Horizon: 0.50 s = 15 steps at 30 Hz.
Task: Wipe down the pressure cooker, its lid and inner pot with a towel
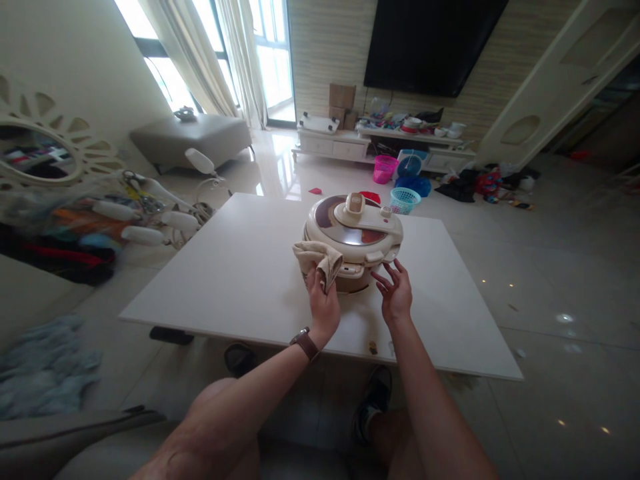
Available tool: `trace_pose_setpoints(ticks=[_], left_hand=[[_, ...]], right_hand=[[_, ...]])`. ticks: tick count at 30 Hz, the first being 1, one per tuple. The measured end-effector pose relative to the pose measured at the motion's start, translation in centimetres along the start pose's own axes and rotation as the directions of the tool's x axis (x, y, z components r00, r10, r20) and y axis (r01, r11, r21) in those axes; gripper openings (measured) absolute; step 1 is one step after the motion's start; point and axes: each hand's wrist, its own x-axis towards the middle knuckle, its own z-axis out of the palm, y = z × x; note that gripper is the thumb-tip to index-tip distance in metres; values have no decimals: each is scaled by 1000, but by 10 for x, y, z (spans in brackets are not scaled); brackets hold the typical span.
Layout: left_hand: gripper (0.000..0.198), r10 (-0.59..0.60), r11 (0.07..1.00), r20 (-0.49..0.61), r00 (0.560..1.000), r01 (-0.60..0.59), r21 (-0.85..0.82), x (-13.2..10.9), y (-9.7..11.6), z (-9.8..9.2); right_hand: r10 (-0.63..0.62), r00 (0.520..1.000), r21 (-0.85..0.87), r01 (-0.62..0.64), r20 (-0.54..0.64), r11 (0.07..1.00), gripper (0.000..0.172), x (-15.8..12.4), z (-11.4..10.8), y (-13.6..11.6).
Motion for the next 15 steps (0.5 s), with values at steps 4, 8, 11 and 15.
trace_pose_setpoints(ticks=[4,8,11,15], left_hand=[[41,90,992,101,991,-98,82,-5,0,-15],[42,30,1000,140,990,-30,0,-11,4,-22],[46,-146,983,110,983,157,-98,-5,6,-20],[47,-304,939,49,952,308,-154,22,-4,-14]], right_hand=[[1,1000,-6,-1,3,1000,58,0,0,0],[-14,1000,-9,14,-12,1000,56,0,1,0],[-22,1000,-15,22,-19,1000,55,0,2,1],[-25,1000,-18,25,-11,1000,58,-1,3,1]])
